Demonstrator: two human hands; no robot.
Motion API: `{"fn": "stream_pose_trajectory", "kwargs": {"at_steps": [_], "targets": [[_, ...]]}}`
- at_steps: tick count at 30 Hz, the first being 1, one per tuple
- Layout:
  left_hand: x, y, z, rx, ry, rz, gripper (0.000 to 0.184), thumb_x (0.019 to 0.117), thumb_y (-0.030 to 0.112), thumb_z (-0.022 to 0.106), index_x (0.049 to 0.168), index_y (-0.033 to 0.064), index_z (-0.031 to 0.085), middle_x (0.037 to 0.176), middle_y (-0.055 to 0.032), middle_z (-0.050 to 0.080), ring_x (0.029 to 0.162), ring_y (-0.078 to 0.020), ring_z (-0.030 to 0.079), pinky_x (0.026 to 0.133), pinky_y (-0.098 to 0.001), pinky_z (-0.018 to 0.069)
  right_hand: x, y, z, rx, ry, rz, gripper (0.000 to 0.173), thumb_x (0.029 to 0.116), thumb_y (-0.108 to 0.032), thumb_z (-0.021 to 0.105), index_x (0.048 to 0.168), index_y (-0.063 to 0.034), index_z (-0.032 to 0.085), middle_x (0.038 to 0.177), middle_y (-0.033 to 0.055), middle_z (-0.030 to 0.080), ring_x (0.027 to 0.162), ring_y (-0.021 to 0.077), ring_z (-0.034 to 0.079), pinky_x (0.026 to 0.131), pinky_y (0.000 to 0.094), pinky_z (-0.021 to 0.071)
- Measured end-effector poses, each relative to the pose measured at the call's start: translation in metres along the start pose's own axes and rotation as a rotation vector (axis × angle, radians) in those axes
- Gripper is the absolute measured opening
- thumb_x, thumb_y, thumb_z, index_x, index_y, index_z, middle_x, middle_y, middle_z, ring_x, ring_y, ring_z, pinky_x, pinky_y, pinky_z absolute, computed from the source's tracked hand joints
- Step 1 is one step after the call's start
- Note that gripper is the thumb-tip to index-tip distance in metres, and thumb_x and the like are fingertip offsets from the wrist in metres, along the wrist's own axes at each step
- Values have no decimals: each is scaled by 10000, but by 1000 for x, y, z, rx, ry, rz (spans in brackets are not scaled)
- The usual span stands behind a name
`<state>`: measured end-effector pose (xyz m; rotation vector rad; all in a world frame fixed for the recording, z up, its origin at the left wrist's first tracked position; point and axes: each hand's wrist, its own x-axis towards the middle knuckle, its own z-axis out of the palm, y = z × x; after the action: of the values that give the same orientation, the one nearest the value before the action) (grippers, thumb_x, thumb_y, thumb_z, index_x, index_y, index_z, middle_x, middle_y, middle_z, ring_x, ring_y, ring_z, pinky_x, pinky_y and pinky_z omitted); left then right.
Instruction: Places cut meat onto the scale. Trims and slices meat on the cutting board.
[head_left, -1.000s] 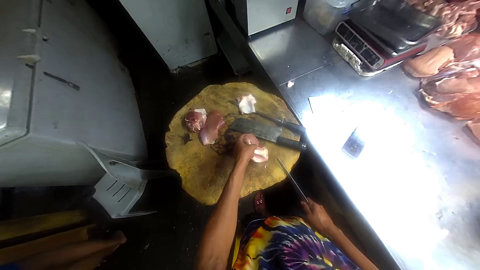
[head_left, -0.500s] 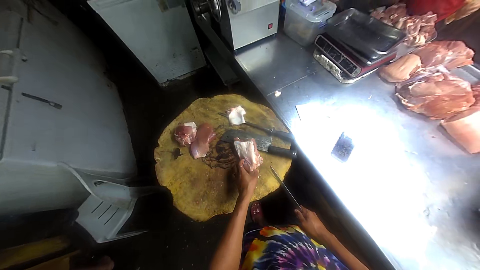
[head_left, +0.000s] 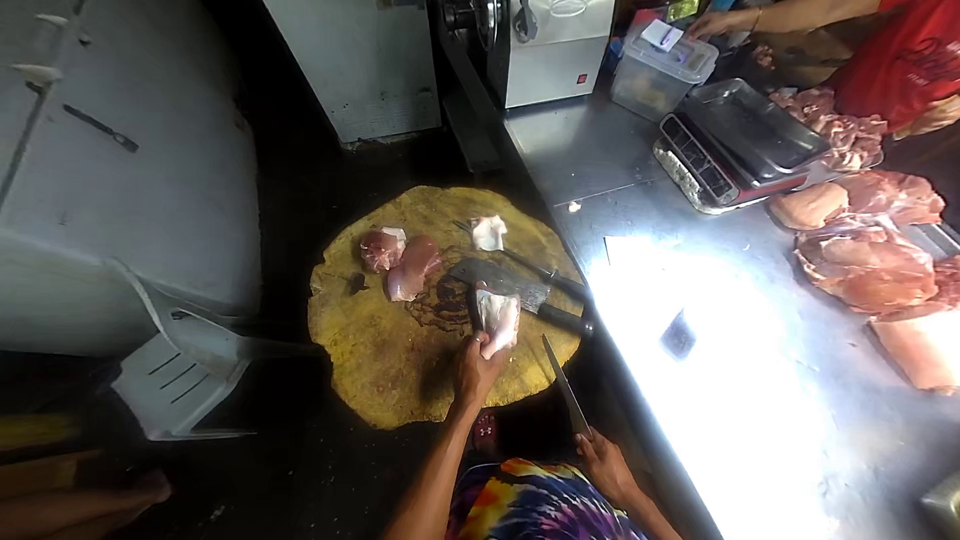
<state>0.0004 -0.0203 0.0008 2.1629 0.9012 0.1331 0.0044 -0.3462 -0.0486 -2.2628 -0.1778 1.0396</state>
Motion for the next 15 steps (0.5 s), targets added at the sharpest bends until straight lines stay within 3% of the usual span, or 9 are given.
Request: {"fn": "stream_pose_trajectory", "kwargs": {"at_steps": [2, 5, 6, 7, 10, 15], "targets": [[-16, -17, -3, 30, 34, 20, 350, 886, 278, 751, 1135, 38, 692, 1143, -152, 684, 1059, -278, 669, 947, -454, 542, 2, -18, -3, 3, -10, -41, 385, 1087, -368, 476, 1241, -58, 643, 843, 95, 686, 785, 207, 679, 784, 438, 559], [-32, -49, 5, 50, 12, 57, 389, 899, 231, 738, 1247, 66, 683, 1439, -184, 542, 1295, -313, 563, 1079, -448, 483, 11, -54, -4, -36, -46, -146, 375, 1093, -365, 455, 1265, -65, 601, 831, 82, 667, 750, 199, 668, 745, 417, 562], [-34, -55, 8, 5, 23, 71, 408, 893, 246, 745, 1259, 77, 680, 1472, -180, 516, 1338, -300, 532, 1099, -433, 470, 16, -68, -4, -61, -57, -179, 378, 1094, -370, 447, 1290, -76, 581, 841, 81, 671, 752, 202, 676, 742, 423, 570], [-36, -58, 10, -57, 46, 77, 421, 888, 259, 748, 1260, 76, 677, 1472, -171, 521, 1341, -273, 533, 1088, -410, 481, 20, -83, -3, -84, -62, -207, 383, 1094, -373, 441, 1318, -87, 562, 852, 84, 676, 756, 208, 685, 743, 429, 577], [-38, -58, 13, -225, 104, 32, 399, 910, 210, 736, 1252, 18, 661, 1367, -160, 609, 1180, -205, 641, 974, -338, 555, 31, -124, 2, -158, -37, -292, 374, 1092, -357, 431, 1316, -84, 553, 848, 95, 677, 760, 232, 691, 738, 444, 577], [-31, -38, 16, -289, 139, -56, 269, 939, 100, 696, 1184, -12, 690, 1294, -151, 658, 1093, -182, 689, 945, -320, 580, 53, -173, 6, -362, -16, -329, 378, 1088, -367, 405, 1308, -96, 550, 864, 122, 686, 823, 294, 708, 771, 489, 569]]}}
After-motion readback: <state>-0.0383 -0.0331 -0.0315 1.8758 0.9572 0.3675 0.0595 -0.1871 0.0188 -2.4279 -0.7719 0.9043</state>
